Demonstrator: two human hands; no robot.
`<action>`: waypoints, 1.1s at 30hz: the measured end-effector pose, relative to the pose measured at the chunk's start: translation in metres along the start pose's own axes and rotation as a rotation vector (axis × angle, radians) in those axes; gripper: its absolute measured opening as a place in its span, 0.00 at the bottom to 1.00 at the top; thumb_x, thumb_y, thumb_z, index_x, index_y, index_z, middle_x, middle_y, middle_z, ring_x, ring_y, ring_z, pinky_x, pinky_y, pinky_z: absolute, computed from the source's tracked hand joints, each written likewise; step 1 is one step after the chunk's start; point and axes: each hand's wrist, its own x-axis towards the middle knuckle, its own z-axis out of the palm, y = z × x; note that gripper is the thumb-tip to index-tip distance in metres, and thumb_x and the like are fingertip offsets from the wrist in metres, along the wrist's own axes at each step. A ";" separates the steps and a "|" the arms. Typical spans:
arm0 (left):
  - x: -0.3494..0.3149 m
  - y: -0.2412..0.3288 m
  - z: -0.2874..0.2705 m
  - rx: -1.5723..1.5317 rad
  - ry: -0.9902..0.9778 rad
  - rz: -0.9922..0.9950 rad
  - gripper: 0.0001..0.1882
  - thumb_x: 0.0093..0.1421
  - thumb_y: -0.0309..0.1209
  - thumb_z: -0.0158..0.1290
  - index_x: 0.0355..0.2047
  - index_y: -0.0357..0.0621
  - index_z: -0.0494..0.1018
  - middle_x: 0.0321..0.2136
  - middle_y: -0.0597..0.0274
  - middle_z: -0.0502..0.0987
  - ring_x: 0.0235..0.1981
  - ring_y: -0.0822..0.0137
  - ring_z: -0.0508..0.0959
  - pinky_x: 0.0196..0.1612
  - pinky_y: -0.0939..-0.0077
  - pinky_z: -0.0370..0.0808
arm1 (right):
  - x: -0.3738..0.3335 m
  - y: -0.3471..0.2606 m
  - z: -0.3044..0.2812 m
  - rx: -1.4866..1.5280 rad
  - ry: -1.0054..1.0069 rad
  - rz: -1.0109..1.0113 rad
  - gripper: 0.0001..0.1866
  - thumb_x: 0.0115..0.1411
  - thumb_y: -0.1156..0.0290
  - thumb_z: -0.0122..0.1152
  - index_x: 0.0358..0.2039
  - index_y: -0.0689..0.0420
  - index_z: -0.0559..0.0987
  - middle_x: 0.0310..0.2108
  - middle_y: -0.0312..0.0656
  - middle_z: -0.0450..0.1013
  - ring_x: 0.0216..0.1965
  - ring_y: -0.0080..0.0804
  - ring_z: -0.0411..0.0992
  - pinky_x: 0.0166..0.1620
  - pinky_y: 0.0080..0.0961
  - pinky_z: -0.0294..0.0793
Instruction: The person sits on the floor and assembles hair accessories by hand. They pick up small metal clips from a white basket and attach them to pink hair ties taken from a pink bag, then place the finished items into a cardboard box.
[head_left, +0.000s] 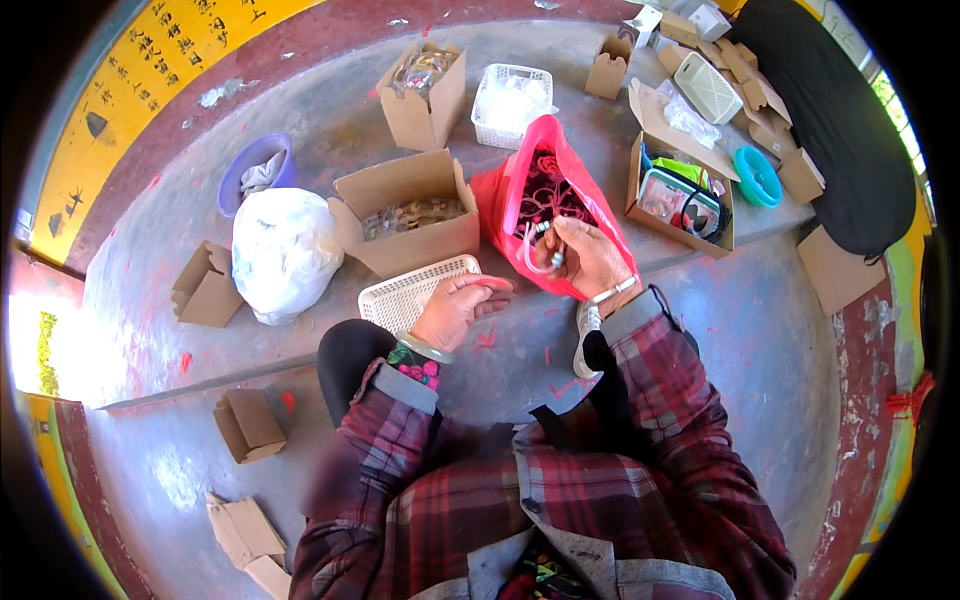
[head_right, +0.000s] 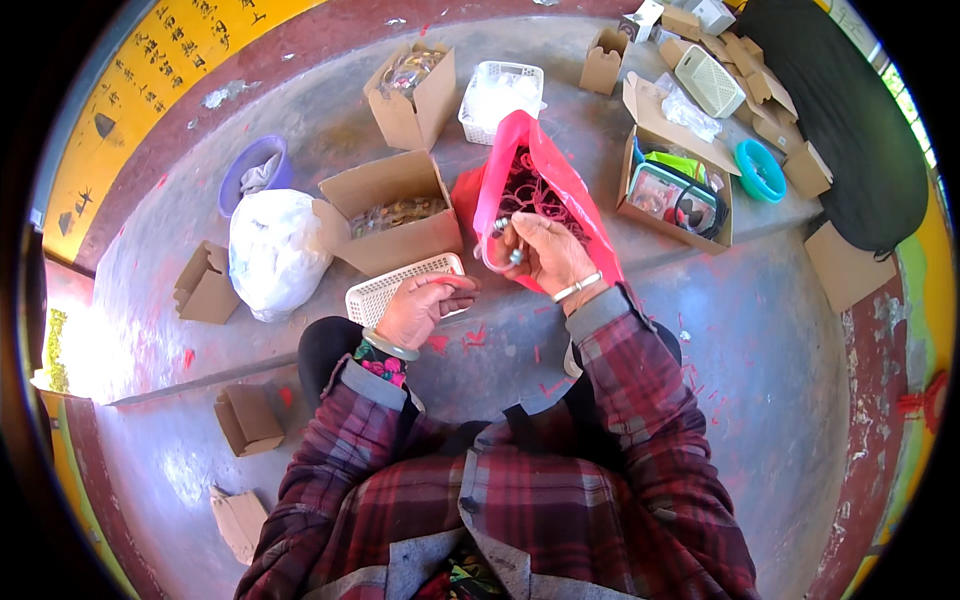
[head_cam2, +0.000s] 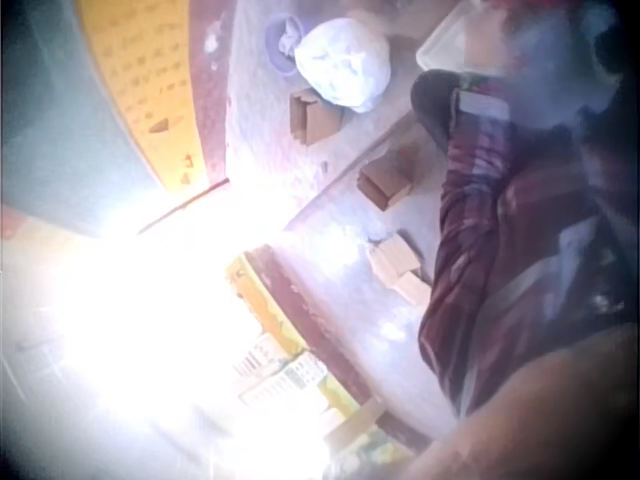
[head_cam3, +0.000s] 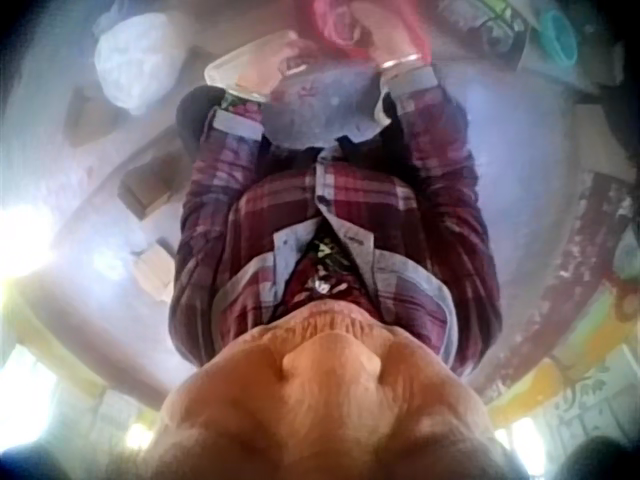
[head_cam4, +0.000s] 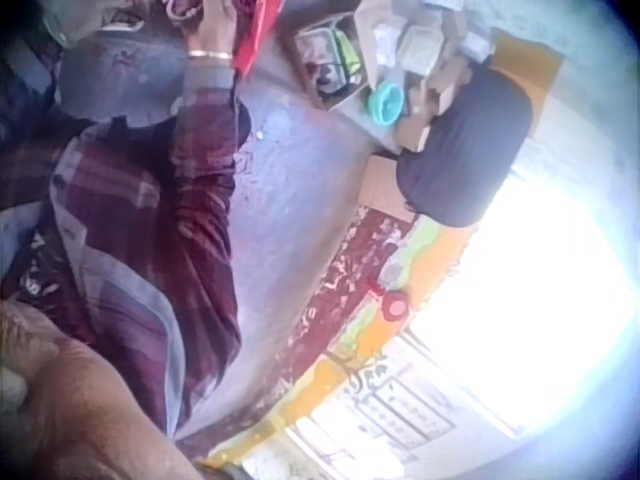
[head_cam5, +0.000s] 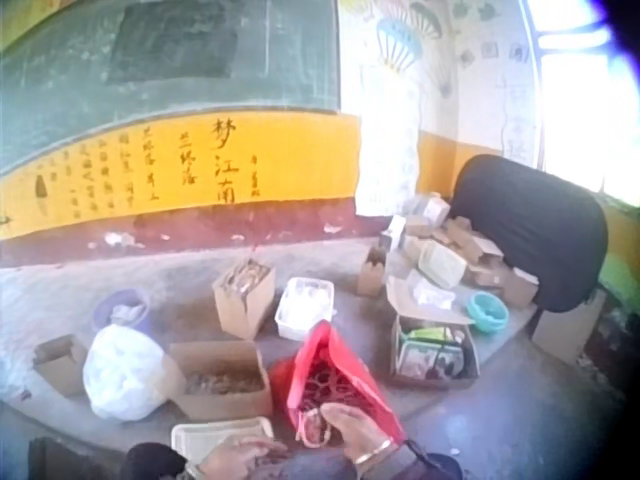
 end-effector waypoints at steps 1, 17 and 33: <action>-0.002 0.005 -0.003 -0.006 -0.089 0.018 0.14 0.58 0.23 0.41 0.40 0.29 0.71 0.42 0.50 0.74 0.42 0.62 0.75 0.49 0.70 0.71 | -0.007 0.004 0.002 -0.014 -0.025 0.012 0.18 0.62 0.55 0.47 0.24 0.55 0.71 0.21 0.37 0.70 0.23 0.23 0.69 0.25 0.20 0.68; -0.003 -0.003 -0.007 -0.031 -0.189 -0.057 0.14 0.58 0.23 0.40 0.42 0.27 0.70 0.40 0.50 0.74 0.42 0.62 0.75 0.46 0.74 0.73 | -0.008 0.019 0.007 -0.574 -0.143 0.138 0.17 0.59 0.54 0.53 0.27 0.55 0.77 0.16 0.29 0.66 0.18 0.15 0.63 0.20 0.16 0.60; -0.001 0.000 0.003 -0.193 -0.185 0.128 0.16 0.57 0.26 0.43 0.43 0.25 0.69 0.43 0.45 0.72 0.44 0.57 0.74 0.49 0.70 0.70 | -0.009 0.028 0.013 0.075 0.011 0.127 0.12 0.55 0.66 0.61 0.37 0.58 0.78 0.32 0.35 0.75 0.34 0.22 0.72 0.40 0.20 0.70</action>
